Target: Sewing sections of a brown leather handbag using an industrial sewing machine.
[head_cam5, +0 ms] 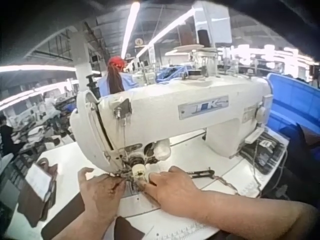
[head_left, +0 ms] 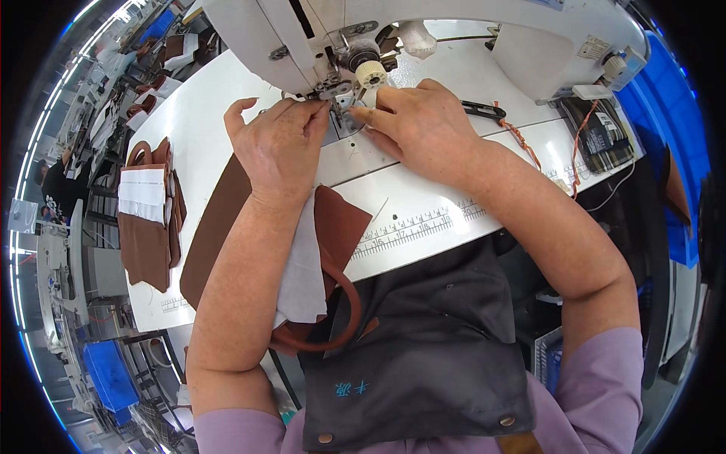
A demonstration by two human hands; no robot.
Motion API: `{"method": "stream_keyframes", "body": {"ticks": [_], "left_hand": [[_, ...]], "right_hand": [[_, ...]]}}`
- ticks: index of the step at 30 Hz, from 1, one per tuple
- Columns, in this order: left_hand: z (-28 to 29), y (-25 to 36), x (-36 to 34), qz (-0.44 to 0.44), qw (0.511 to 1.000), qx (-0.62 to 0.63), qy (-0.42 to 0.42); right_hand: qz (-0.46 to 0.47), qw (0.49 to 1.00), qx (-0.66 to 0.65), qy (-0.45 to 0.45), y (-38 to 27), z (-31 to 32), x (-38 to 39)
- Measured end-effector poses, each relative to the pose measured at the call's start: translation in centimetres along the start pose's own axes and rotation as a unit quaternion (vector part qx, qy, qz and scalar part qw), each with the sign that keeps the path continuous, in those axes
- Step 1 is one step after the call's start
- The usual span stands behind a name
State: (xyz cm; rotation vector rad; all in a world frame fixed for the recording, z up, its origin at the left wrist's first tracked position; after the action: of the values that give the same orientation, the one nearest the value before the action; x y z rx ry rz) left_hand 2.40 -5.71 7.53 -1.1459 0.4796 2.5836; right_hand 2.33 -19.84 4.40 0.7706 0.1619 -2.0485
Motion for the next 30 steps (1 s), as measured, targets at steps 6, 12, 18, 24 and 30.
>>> {"method": "stream_keyframes", "body": {"ticks": [6, 12, 18, 24, 30], "left_hand": [[-0.1, -0.1, -0.1, 0.002, 1.0, -0.005, -0.009], [-0.1, 0.0, -0.1, 0.006, 1.0, 0.009, 0.004], [0.5, 0.3, -0.2, 0.003, 1.0, -0.013, -0.011], [1.5, 3.9, 1.3, -0.169, 0.982, 0.08, -0.025], [-1.0, 2.9, 1.4, -0.066, 0.952, 0.234, -0.184]], "right_hand": [[-0.225, 0.953, -0.2, 0.025, 2.7, -0.3, -1.3], [-0.314, 0.912, -0.262, 0.038, 4.0, -2.6, -1.1], [-0.318, 0.915, -0.245, 0.041, 4.1, -2.5, -0.9], [-0.202, 0.941, -0.269, -0.033, 2.1, 0.1, 0.2], [-0.234, 0.866, -0.435, -0.079, 2.7, -0.2, 1.7]]}}
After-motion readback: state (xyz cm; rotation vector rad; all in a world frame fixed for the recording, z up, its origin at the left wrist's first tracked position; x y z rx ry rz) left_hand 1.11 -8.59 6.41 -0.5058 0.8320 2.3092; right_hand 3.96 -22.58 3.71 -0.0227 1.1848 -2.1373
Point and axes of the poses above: each hand's wrist, its own x-axis away from the middle knuckle, its own z-axis out of the back of the hand, y = z × x, the point moved 8 cm from there along -x, towards the middle knuckle, and after that the axes turned 14 degrees about z, right-handed, at the moved point
